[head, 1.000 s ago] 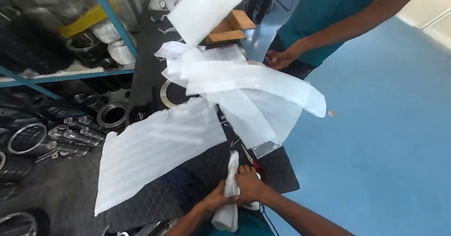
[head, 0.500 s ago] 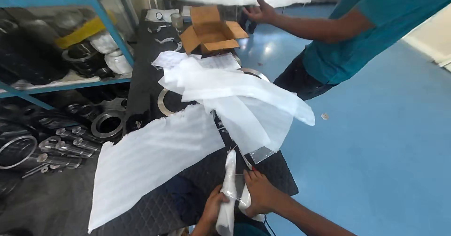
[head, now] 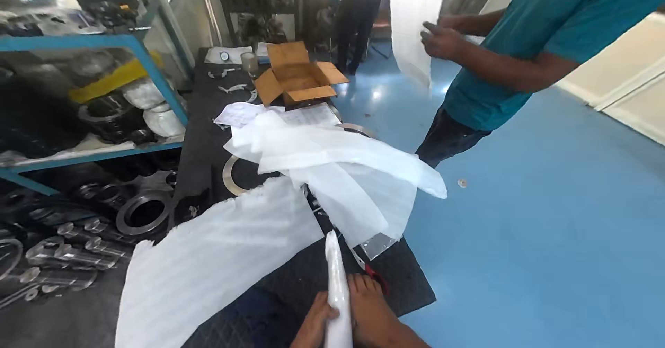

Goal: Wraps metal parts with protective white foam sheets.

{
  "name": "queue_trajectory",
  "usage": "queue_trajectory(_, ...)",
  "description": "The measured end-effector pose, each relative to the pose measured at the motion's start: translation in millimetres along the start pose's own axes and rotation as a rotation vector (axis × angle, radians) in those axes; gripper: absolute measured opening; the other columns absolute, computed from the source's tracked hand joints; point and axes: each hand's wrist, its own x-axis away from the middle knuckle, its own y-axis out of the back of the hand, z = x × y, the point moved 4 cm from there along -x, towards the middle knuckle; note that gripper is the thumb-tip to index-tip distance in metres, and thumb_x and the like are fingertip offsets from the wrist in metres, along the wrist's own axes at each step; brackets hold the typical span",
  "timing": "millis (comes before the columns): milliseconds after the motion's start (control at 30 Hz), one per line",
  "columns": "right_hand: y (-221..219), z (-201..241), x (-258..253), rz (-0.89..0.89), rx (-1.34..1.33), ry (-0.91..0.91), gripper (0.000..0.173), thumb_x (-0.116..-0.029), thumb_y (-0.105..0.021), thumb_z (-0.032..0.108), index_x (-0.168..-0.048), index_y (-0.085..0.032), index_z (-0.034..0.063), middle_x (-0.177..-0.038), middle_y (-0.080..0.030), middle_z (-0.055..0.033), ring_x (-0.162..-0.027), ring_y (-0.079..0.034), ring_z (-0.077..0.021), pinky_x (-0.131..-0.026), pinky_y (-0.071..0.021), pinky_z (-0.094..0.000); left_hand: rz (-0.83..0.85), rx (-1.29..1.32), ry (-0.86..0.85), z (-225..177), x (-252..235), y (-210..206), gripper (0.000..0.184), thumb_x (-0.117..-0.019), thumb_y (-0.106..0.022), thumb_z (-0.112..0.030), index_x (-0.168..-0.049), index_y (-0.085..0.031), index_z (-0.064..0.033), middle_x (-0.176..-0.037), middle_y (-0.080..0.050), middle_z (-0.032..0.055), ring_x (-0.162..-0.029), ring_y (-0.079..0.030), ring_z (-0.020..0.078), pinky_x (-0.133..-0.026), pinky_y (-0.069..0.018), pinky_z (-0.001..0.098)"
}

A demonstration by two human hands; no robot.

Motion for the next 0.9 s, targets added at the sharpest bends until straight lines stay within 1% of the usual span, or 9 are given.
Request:
queue_trajectory(100,3,-1,-2,-0.037,0.036,0.063,0.106,-0.0752,-0.086,0.030,-0.156,-0.029,-0.0086,-0.158,-0.033,-0.0326,-0.146,-0.034,-0.0484,-0.120,-0.0253,-0.0618,0.029,-0.147,-0.092,-8,0,15,0.041,-0.0907,-0.065,-0.013,-0.127,-0.061,0.0034,-0.118,-0.068,0.0152,-0.104,-0.069,0.0215,-0.092,-0.0584,0.0408)
queue_trajectory(167,9,-1,-3,-0.040,0.055,0.067,0.107,-0.0740,-0.087,0.029,-0.156,-0.030,-0.0085,-0.159,-0.032,-0.0332,-0.147,-0.032,-0.0497,-0.120,-0.0235,-0.0634,-0.001,-0.128,-0.130,-15,2,21,0.056,-0.0860,-0.076,-0.011,-0.136,-0.057,0.0045,-0.115,-0.071,0.0152,-0.101,-0.071,0.0232,-0.091,-0.0601,0.0407)
queue_trajectory(233,16,3,-3,-0.012,0.101,0.046,0.107,-0.0735,-0.088,0.032,-0.155,-0.031,-0.0094,-0.161,-0.029,-0.0329,-0.149,-0.028,-0.0493,-0.121,-0.0200,-0.0635,-0.050,-0.040,-0.107,-15,7,23,0.054,-0.0860,-0.074,-0.003,-0.135,-0.055,0.0060,-0.113,-0.071,0.0169,-0.098,-0.071,0.0247,-0.087,-0.0609,0.0403)
queue_trajectory(333,23,13,-3,-0.034,0.183,0.042,0.095,-0.0764,-0.083,0.014,-0.152,-0.033,-0.0136,-0.161,-0.028,-0.0345,-0.151,-0.026,-0.0494,-0.122,-0.0180,-0.0631,-0.033,0.082,0.010,-21,7,24,0.041,-0.0879,-0.057,0.003,-0.129,-0.058,0.0049,-0.111,-0.070,0.0159,-0.092,-0.070,0.0221,-0.081,-0.0597,0.0381)
queue_trajectory(467,20,33,4,-0.071,0.284,0.037,0.059,-0.0949,-0.056,-0.003,-0.148,-0.036,-0.0188,-0.160,-0.029,-0.0368,-0.151,-0.028,-0.0492,-0.124,-0.0186,-0.0599,-0.082,0.154,0.250,-37,6,12,0.040,-0.1088,-0.032,-0.026,-0.127,-0.056,0.0012,-0.105,-0.071,0.0141,-0.092,-0.070,0.0226,-0.082,-0.0578,0.0403)
queue_trajectory(567,6,53,11,-0.262,0.373,0.156,0.042,-0.0972,-0.043,-0.010,-0.137,-0.051,-0.0199,-0.153,-0.043,-0.0357,-0.146,-0.040,-0.0475,-0.120,-0.0286,-0.0591,-0.153,0.087,0.263,-30,-6,-6,0.065,-0.1092,-0.027,-0.055,-0.139,-0.056,-0.0049,-0.125,-0.068,0.0149,-0.114,-0.066,0.0249,-0.098,-0.0538,0.0467)
queue_trajectory(667,-6,66,16,-0.399,0.514,0.258,0.040,-0.0986,-0.043,-0.008,-0.135,-0.057,-0.0149,-0.147,-0.054,-0.0275,-0.142,-0.050,-0.0390,-0.119,-0.0355,-0.0515,-0.397,0.025,0.180,3,-16,-3,0.063,-0.1088,-0.036,-0.052,-0.115,-0.070,0.0016,-0.109,-0.071,0.0187,-0.104,-0.069,0.0275,-0.094,-0.0540,0.0489)
queue_trajectory(767,-4,56,14,-0.218,0.383,0.210,0.065,-0.0914,-0.060,-0.003,-0.151,-0.037,-0.0150,-0.157,-0.040,-0.0321,-0.148,-0.039,-0.0437,-0.120,-0.0283,-0.0581,-0.569,0.029,0.131,16,-21,9,0.067,-0.1062,-0.043,-0.055,-0.092,-0.072,0.0027,-0.085,-0.072,0.0178,-0.082,-0.071,0.0276,-0.079,-0.0587,0.0489)
queue_trajectory(900,14,36,25,-0.199,0.298,0.184,0.114,-0.0663,-0.089,0.014,-0.157,-0.024,-0.0119,-0.156,-0.037,-0.0351,-0.146,-0.040,-0.0455,-0.121,-0.0277,-0.0560,-0.683,0.274,0.073,9,-18,26,0.065,-0.1054,-0.044,-0.055,-0.104,-0.070,0.0044,-0.086,-0.070,0.0189,-0.077,-0.070,0.0273,-0.073,-0.0599,0.0468)
